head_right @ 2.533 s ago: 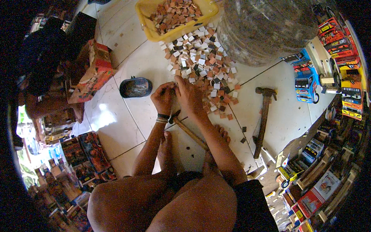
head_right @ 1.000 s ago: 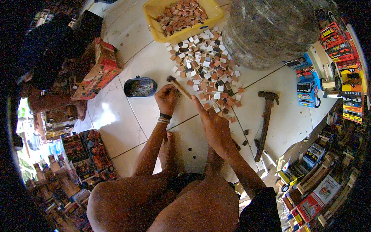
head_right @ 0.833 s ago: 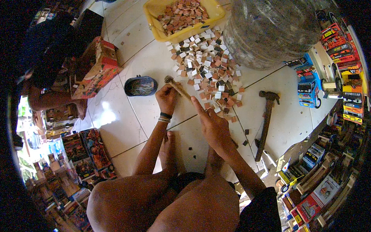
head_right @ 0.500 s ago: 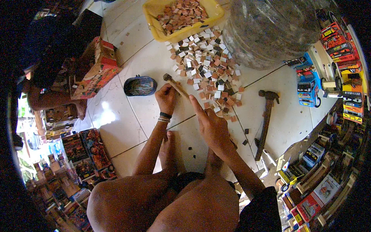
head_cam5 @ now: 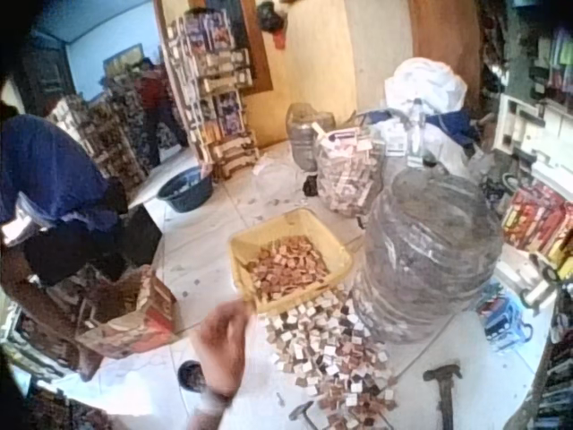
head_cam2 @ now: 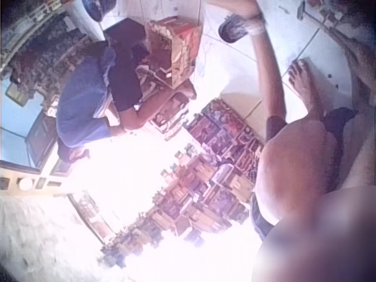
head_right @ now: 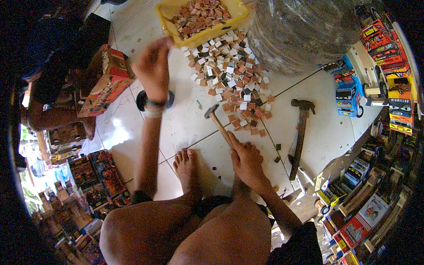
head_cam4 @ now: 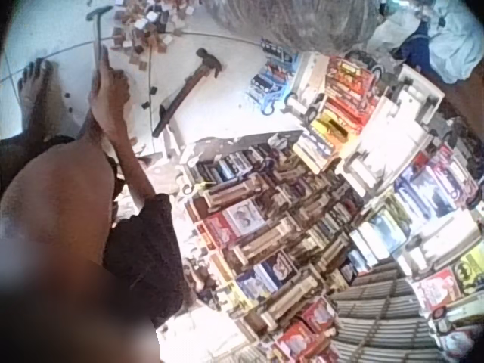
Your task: The person sits on the floor and repeatedly picks up small rectangular blocks, inserts a thin wire into each, and uses a hammer to tap the wire into place. The person works one at a time, placing finished units into a pile on the floor.
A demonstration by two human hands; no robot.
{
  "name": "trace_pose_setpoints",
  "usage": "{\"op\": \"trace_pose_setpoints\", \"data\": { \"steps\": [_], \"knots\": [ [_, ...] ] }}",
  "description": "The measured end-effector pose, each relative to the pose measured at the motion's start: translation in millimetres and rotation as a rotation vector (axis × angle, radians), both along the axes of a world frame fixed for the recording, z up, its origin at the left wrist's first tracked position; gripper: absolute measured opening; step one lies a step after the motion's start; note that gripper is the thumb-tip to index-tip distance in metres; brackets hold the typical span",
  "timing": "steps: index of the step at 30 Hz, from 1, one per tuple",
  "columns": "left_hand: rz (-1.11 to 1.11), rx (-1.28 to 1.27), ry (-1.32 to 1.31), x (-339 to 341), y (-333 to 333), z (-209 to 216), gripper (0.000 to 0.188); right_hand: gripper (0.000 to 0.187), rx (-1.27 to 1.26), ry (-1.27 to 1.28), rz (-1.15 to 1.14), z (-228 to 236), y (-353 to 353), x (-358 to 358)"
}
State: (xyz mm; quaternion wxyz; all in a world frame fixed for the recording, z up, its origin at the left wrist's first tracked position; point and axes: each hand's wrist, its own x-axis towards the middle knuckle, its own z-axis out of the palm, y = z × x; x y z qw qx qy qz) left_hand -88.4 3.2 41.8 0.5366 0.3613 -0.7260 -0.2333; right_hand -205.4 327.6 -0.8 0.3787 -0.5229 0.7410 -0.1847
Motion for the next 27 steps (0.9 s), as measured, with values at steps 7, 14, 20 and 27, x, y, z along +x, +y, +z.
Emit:
{"op": "trace_pose_setpoints", "data": {
  "steps": [7,14,20,27],
  "knots": [
    [0.039,-0.029,0.000,-7,-73,28,0.028,0.046,-0.060,0.261,0.166,1,24,9],
    [0.204,0.194,-0.904,123,0,-47,0.015,0.028,-0.209,0.027,-0.316,-11,-5,-45],
    [0.083,0.171,-0.906,154,16,-99,0.018,0.027,-0.381,0.229,-0.341,-32,-43,-80],
    [0.108,0.378,-0.733,151,12,-87,0.013,0.021,-0.240,0.101,-0.347,-46,-44,-92]
  ]
}}
